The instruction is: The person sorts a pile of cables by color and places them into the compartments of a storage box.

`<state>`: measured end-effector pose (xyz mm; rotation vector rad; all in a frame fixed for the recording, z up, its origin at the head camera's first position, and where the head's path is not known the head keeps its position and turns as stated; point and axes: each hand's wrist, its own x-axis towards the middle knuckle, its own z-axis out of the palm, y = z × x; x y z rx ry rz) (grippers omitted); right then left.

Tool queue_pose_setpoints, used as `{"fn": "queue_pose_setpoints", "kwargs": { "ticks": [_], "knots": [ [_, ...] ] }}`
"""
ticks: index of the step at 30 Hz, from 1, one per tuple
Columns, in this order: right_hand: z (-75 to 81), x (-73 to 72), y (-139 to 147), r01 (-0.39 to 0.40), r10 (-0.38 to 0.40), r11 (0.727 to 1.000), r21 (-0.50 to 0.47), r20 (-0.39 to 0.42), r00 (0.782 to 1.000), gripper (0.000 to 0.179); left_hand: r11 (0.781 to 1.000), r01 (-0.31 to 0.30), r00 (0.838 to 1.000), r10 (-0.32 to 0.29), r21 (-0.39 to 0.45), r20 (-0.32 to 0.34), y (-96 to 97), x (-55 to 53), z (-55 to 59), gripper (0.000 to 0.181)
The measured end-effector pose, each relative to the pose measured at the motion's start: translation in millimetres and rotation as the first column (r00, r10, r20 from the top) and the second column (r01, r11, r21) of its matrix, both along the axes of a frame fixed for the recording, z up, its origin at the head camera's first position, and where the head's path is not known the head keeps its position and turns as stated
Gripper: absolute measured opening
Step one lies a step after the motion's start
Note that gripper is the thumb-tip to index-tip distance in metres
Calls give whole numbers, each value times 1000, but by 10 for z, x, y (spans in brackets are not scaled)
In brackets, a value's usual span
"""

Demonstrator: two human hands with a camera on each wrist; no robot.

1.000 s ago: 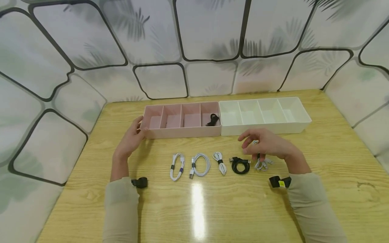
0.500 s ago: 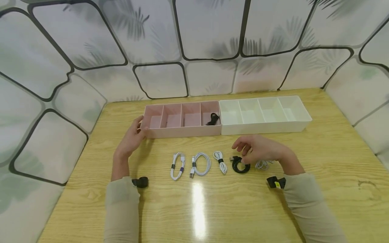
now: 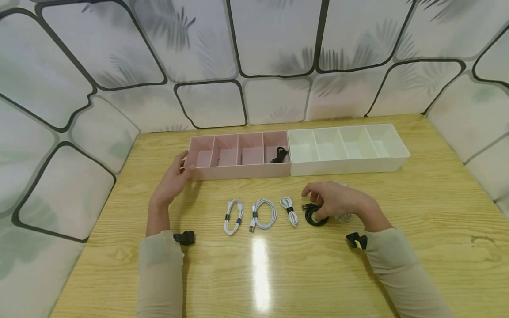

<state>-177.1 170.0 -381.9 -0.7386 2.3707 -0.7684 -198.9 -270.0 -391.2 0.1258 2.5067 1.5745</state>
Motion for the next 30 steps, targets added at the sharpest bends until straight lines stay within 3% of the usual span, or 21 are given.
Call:
{"fn": "queue_pose_setpoints", "kwargs": {
  "ticks": [9,17,30],
  "knots": [
    [-51,-28,-13,5,-5,1000,10,-28,1000,42,1000,-1,1000,1,-6,-6,-2,-5,-15,66],
    [-50,-53,-18,-48,50,999,26,-61,997,25,1000,-3,1000,3,-1,-8,-8,-17,-28,64],
    [-42,-47,-8,-69,68,998,-7,-103,992,29,1000,-19,1000,19,1,-6,-25,-45,-55,63]
  ]
}}
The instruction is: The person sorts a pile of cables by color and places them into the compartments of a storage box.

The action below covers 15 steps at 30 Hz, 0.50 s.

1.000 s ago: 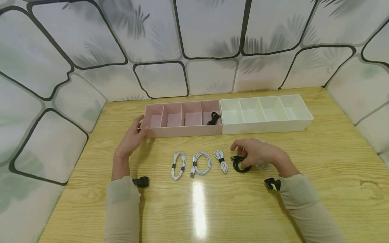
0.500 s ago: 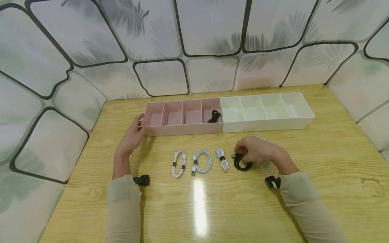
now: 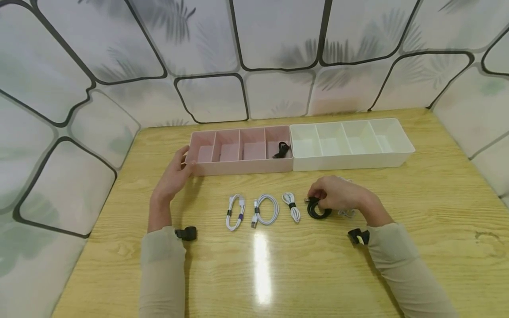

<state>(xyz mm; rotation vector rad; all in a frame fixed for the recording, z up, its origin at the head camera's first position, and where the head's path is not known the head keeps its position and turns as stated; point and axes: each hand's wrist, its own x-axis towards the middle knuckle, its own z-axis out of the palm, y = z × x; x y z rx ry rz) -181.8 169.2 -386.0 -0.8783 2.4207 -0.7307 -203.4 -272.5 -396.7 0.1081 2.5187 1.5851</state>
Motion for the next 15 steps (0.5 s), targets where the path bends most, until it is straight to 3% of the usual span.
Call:
{"fn": "queue_pose_setpoints", "kwargs": {
  "ticks": [15],
  "knots": [
    [-27,-18,94,102,-97,990,-94,57,994,26,1000,-1,1000,1,11,-5,68,-20,1,62]
  ]
}}
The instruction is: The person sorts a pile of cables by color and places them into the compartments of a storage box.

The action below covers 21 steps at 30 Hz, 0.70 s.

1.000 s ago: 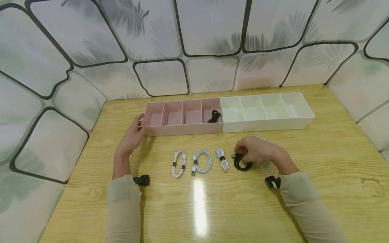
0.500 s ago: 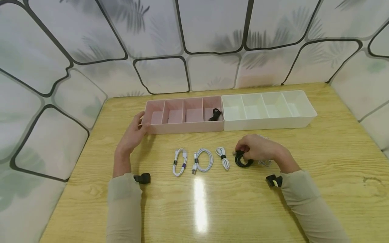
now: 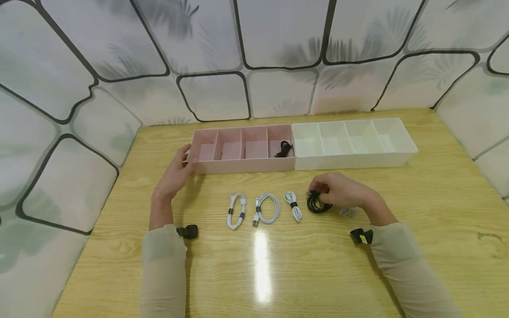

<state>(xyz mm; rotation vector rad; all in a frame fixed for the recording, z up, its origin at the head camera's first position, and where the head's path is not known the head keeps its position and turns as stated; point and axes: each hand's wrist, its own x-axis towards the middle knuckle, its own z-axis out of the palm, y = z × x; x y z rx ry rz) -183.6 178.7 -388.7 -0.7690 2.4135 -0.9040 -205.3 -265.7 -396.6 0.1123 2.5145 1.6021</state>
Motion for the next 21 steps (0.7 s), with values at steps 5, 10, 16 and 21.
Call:
{"fn": "queue_pose_setpoints", "kwargs": {
  "ticks": [5,10,16,21],
  "knots": [
    [-8,-14,-69,37,-37,999,-7,-15,999,25,1000,4,1000,-3,19,-17,-93,14,7,62],
    [-25,-71,-109,14,-15,999,-37,-24,1000,26,999,-37,999,37,0,-34,-143,17,21,60],
    [-36,-89,-110,21,-22,999,-43,-21,1000,26,1000,-30,999,30,-9,-13,-140,14,31,61],
    [-15,-40,-60,77,-78,996,-36,-13,997,24,1000,-13,1000,13,4,13,-86,-24,-15,62]
  ]
}}
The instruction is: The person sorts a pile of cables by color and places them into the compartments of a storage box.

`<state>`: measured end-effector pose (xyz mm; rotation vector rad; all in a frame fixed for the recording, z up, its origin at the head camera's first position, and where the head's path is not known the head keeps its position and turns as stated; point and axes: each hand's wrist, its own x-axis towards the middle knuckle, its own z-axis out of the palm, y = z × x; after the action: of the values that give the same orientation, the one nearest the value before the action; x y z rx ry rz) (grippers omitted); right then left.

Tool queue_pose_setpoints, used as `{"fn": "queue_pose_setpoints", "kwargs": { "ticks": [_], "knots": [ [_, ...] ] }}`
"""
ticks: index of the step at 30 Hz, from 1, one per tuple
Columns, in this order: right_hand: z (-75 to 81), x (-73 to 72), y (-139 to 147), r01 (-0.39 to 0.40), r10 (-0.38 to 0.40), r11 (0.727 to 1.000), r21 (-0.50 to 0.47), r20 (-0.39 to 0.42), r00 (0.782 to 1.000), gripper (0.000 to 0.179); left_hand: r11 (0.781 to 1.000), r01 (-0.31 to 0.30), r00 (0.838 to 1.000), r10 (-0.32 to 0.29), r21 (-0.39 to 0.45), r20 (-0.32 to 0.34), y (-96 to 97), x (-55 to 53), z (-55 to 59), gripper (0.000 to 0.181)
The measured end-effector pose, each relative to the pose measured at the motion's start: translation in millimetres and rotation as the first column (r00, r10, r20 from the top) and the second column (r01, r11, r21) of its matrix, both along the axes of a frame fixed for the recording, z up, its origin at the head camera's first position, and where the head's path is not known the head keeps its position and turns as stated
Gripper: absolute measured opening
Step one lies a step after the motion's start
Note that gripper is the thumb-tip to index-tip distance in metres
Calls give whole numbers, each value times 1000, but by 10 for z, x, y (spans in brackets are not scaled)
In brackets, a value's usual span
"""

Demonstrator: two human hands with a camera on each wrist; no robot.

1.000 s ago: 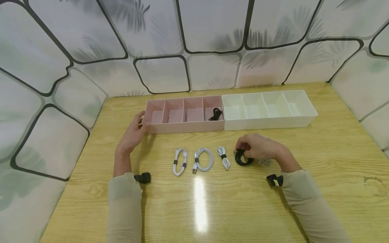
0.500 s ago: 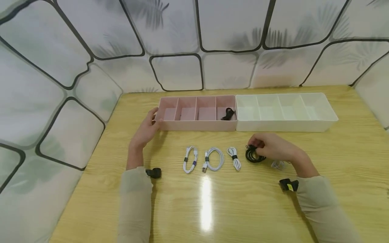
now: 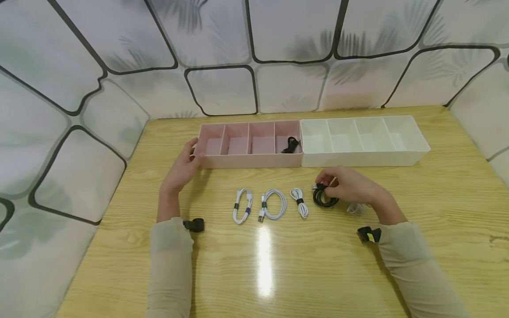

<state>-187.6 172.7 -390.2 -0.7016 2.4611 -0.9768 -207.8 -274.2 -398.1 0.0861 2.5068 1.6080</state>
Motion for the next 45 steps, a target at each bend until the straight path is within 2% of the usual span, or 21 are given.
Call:
{"fn": "queue_pose_setpoints", "kwargs": {
  "ticks": [9,16,21,23,25,28,30,37,45],
  "knots": [
    [35,12,0,43,-41,994,-101,27,999,25,1000,-4,1000,5,-16,2,3,27,12,63],
    [8,-27,-2,99,-102,979,-178,-11,995,24,1000,-15,1000,14,-20,-20,-16,26,12,61],
    [9,-52,9,130,-138,973,-190,-25,990,27,1000,-11,1000,10,-24,-22,-27,33,19,61],
    [18,-48,9,133,-140,970,-202,-22,990,28,1000,-11,1000,11,-21,-11,17,75,106,61],
    [19,-55,13,136,-144,966,-220,-17,989,27,1000,-13,1000,13,-23,-7,21,82,110,61],
    [15,-61,22,142,-148,957,-251,-5,989,27,999,-17,1000,17,-32,-10,31,76,107,60],
    [9,-67,28,149,-154,953,-262,3,988,27,999,-15,1000,14,-34,-23,-3,33,23,60],
    [34,-38,10,183,-176,940,-287,50,983,29,1000,7,1000,-6,5,-7,2,24,13,63],
    [43,-15,-28,205,-207,933,-297,25,978,32,1000,11,1000,-11,16,-20,-23,14,-8,66]
  ]
}}
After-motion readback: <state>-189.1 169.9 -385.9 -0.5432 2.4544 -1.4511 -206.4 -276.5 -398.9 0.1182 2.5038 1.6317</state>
